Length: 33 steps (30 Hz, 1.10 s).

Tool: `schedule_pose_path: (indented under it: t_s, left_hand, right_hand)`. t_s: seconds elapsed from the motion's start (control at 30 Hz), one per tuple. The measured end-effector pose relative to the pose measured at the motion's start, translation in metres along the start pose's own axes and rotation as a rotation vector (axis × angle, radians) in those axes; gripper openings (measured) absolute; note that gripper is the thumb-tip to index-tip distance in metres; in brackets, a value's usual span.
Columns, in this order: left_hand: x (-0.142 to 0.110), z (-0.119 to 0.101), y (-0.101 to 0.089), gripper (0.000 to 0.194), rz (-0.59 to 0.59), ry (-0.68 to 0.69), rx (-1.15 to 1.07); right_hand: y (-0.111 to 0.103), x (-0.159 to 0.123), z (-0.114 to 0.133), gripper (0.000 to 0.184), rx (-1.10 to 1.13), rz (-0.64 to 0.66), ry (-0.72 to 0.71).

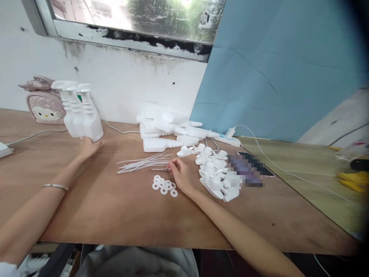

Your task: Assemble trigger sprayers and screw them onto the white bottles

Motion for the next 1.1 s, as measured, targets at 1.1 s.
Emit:
schedule_pose_path:
  t_s: [1.1]
  left_hand:
    - [-0.138, -0.117, 0.062, 0.027, 0.391, 1.177, 0.125]
  right_hand:
    - [-0.011, 0.028, -0.044, 0.024, -0.722, -0.180, -0.317]
Point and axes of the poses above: each hand's wrist, its own x-axis towards the middle knuckle, its own y-axis out of the palm, z = x × y, the point moved 2 cm from there along x, towards the middle knuckle, and after that the axes turned 4 degrees about -x, right-handed, at the moved point
